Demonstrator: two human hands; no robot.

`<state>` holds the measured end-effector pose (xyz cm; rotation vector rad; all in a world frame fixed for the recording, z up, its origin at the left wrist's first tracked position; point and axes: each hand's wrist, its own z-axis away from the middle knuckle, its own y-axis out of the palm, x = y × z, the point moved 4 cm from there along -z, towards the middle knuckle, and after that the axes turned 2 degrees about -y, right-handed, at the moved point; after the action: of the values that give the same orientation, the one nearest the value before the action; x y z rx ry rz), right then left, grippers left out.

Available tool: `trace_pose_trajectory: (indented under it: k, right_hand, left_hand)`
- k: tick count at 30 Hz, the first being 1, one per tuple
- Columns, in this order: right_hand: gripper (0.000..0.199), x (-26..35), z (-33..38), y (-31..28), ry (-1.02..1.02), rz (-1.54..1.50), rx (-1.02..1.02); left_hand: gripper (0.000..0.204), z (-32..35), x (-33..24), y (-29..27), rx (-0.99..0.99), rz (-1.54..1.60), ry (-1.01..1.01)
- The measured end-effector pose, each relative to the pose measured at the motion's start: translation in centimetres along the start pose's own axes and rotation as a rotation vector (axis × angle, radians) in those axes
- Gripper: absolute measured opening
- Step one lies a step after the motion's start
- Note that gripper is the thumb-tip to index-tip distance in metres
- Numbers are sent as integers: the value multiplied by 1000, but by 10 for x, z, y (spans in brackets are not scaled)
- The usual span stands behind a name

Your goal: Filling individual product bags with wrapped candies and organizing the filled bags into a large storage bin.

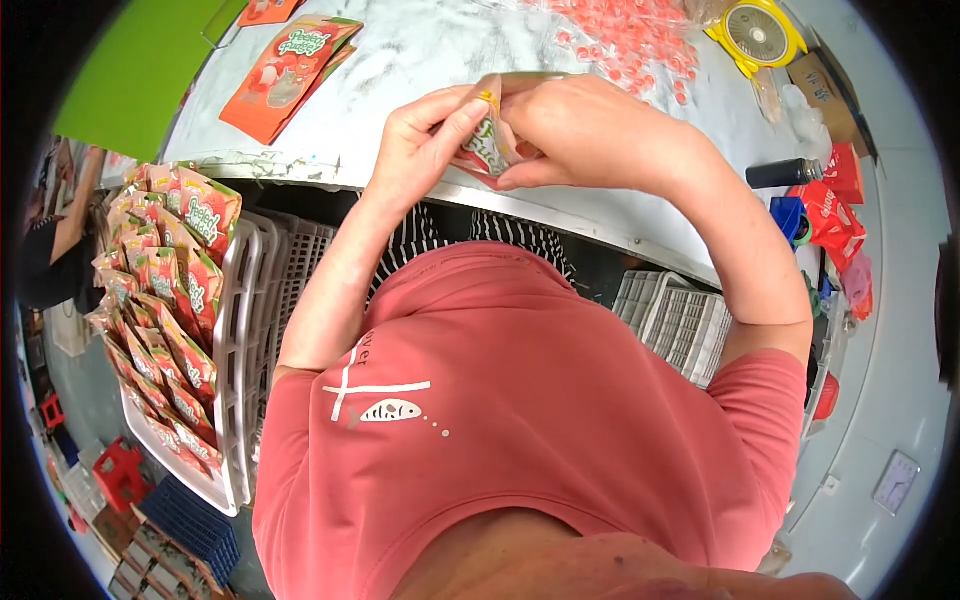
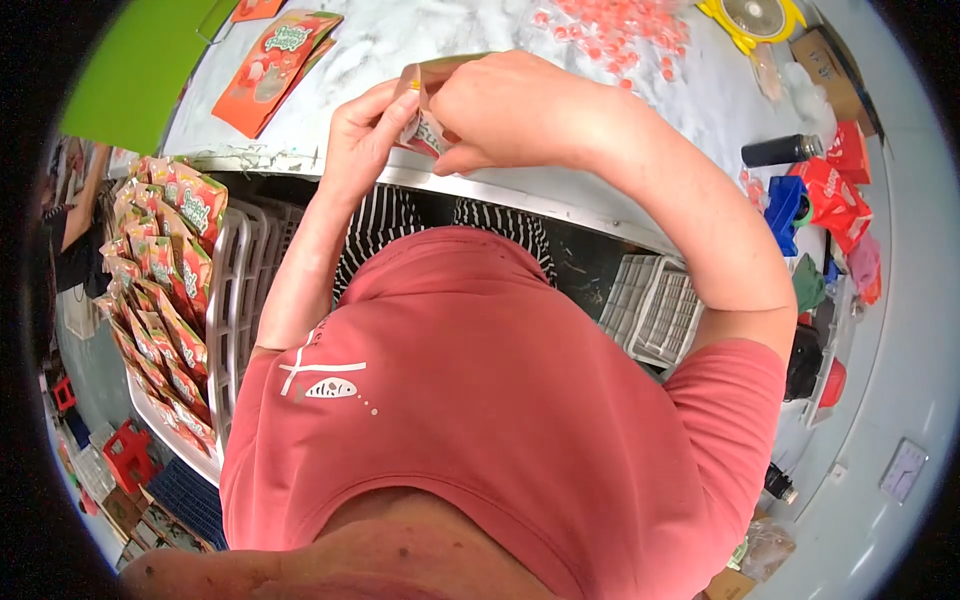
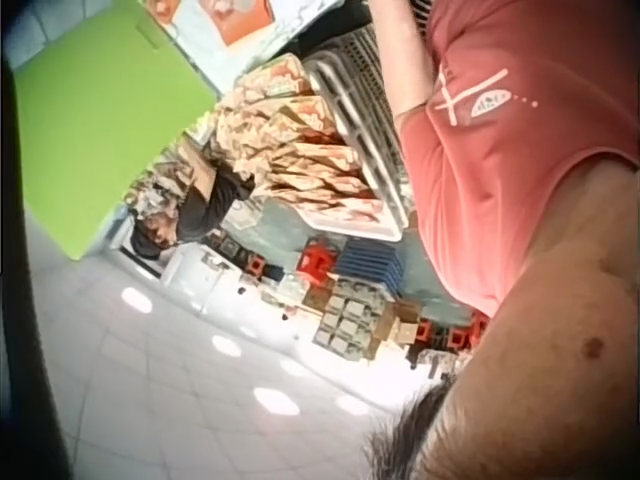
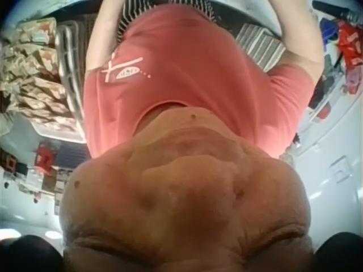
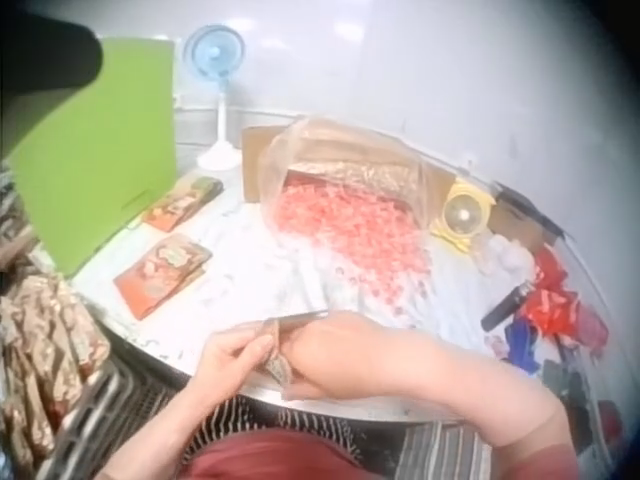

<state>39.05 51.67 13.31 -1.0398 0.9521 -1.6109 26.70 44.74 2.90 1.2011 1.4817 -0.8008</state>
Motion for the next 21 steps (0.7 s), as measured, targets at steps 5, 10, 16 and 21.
trace_pose_trajectory:
  k: [5, 10, 16, 21]
  right_hand:
    - [34, -2, -2, 2, -182, -157, -12]
    - [34, -9, 3, -9, -271, -238, -367]
    - [37, -4, -15, 1, -15, -137, 299]
    - [28, -9, 2, -8, -274, -112, -335]
  left_hand:
    - [27, 6, -5, -1, 36, -13, 30]
    - [27, 6, 6, -15, -31, 37, -108]
    - [26, 7, -4, -7, -34, -47, 27]
    - [25, 1, 1, -27, -126, 65, -34]
